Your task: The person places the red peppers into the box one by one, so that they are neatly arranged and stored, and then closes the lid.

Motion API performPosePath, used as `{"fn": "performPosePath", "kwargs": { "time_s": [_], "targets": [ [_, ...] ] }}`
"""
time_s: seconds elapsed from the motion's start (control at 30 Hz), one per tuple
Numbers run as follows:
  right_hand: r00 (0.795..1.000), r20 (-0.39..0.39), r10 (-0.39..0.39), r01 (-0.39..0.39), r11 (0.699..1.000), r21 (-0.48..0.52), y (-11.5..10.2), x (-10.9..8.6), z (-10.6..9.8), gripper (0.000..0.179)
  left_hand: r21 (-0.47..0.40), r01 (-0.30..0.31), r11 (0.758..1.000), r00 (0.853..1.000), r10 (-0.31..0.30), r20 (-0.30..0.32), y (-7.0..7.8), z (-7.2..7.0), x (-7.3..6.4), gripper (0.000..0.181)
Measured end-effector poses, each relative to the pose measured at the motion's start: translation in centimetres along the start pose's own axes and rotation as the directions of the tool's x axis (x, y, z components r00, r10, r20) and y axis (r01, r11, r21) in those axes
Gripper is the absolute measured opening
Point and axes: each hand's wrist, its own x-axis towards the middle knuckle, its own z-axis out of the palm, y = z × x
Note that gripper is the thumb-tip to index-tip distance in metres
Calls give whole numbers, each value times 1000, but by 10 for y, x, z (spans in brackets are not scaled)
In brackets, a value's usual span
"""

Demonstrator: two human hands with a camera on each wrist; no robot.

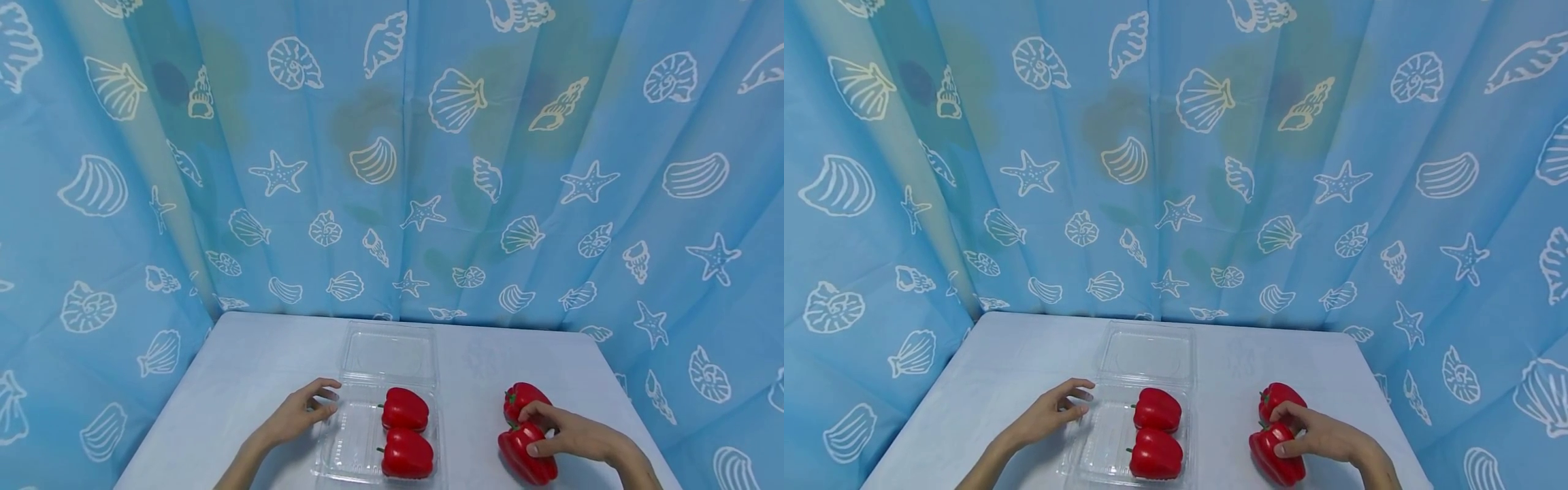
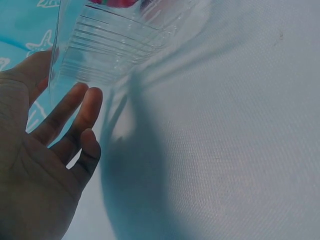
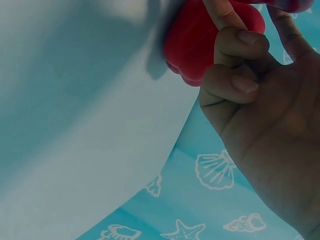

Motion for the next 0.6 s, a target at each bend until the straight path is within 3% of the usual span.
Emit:
{"fn": "performPosePath", "kwargs": {
  "time_s": [0.27,0.6],
  "targets": [
    [999,-8,-37,37,999,-9,-8,1,-6,66,10,-5,1000,1000,4,6,2,-2,3,43],
    [996,-6,-92,92,995,48,-16,7,-2,67,-31,10,999,1000,-10,16,3,-1,-1,43]
  ]
}}
